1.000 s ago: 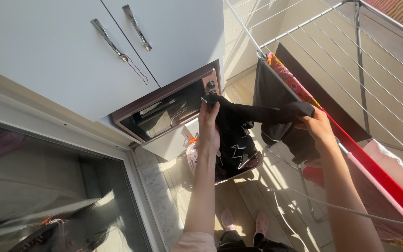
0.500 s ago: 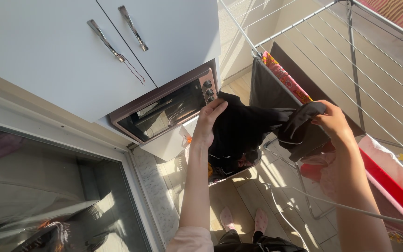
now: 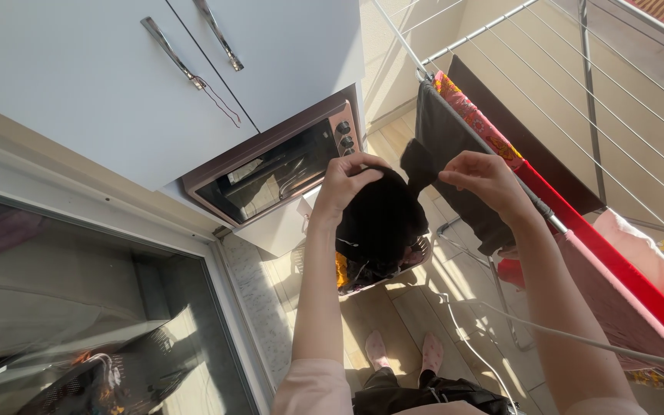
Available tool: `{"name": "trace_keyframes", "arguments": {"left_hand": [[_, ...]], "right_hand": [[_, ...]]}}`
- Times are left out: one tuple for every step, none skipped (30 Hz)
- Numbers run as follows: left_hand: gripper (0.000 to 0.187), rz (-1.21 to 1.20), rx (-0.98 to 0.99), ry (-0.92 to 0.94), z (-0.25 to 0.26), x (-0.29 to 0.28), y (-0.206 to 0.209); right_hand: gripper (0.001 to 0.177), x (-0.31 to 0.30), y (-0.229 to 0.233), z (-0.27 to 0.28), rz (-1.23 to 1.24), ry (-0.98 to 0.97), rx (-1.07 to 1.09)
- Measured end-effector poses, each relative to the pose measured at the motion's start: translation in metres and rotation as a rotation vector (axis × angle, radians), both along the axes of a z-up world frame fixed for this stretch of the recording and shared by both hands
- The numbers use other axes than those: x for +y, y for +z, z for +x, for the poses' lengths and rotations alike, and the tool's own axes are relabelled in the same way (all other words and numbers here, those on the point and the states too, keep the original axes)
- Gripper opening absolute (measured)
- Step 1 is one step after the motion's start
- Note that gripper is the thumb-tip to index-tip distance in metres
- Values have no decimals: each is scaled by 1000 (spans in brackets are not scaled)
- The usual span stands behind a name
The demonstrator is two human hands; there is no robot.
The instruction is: The person takes various garments from a laundry basket and hangs them on a metal drying rack. Items handled include a pink floral cloth, a red top, a grey shirt, a black top, a pink cloth, a black t-shirt, a white cloth, a yellow patterned cloth, and black pants. The person spreads each item on the rack's bars to dry.
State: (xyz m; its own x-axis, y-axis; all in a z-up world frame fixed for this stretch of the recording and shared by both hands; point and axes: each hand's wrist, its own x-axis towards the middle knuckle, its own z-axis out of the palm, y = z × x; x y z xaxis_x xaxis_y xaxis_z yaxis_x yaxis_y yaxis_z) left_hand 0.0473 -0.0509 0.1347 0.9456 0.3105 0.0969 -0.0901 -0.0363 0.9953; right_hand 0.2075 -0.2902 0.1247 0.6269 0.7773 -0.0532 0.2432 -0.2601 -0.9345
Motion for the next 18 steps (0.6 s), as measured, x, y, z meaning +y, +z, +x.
{"name": "trace_keyframes", "arguments": {"left_hand": [[21,-13,-15,87,-5,7,3],[18,-25,-30,174,-11,15,7],[18,-24,-29,179,-12,11,10],[18,-24,-72,150,-12,7,13],[18,-24,-116,118,-12,4,16],[18,-22,-116,119,-8,2,16],[18,-27,-132,139,-4,-3,16],[18,-32,-149,159,1,-7,16],[18,-31,-150,157,3,-11,22],[18,-53,-165,154,6,-15,28],[18,-77,-177,153,7,-20,33],[18,-77,-176,152,8,-21,34],[19,-108,-187,170,10,-21,35],[22,-140,-198,187,12,-21,37],[22,-138,-198,188,16,-14,27],[24,-170,-224,212,20,-6,17],[28,-202,-251,235,24,2,7],[28,-199,-253,237,19,-1,19]], "right_hand": [[14,-8,-9,11,98,-147,21],[16,-16,-19,22,196,-295,43],[16,-17,-17,20,197,-290,45],[19,-19,-14,17,191,-265,38],[22,-21,-11,15,186,-244,31],[22,-11,-5,1,187,-244,32],[31,-3,3,-13,158,-146,62],[42,5,10,-26,129,-48,92],[42,14,2,-32,130,-49,91],[64,22,-7,-38,61,51,105],[87,31,-16,-44,-10,151,122],[87,35,-23,-46,-10,151,123],[78,40,-29,-47,-49,96,58],[70,45,-35,-48,-89,40,-6],[70,40,-35,-47,-87,42,-6],[61,35,-36,-46,-98,-70,-92],[55,31,-36,-45,-107,-182,-179],[55,32,-28,-51,-105,-180,-180]]}}
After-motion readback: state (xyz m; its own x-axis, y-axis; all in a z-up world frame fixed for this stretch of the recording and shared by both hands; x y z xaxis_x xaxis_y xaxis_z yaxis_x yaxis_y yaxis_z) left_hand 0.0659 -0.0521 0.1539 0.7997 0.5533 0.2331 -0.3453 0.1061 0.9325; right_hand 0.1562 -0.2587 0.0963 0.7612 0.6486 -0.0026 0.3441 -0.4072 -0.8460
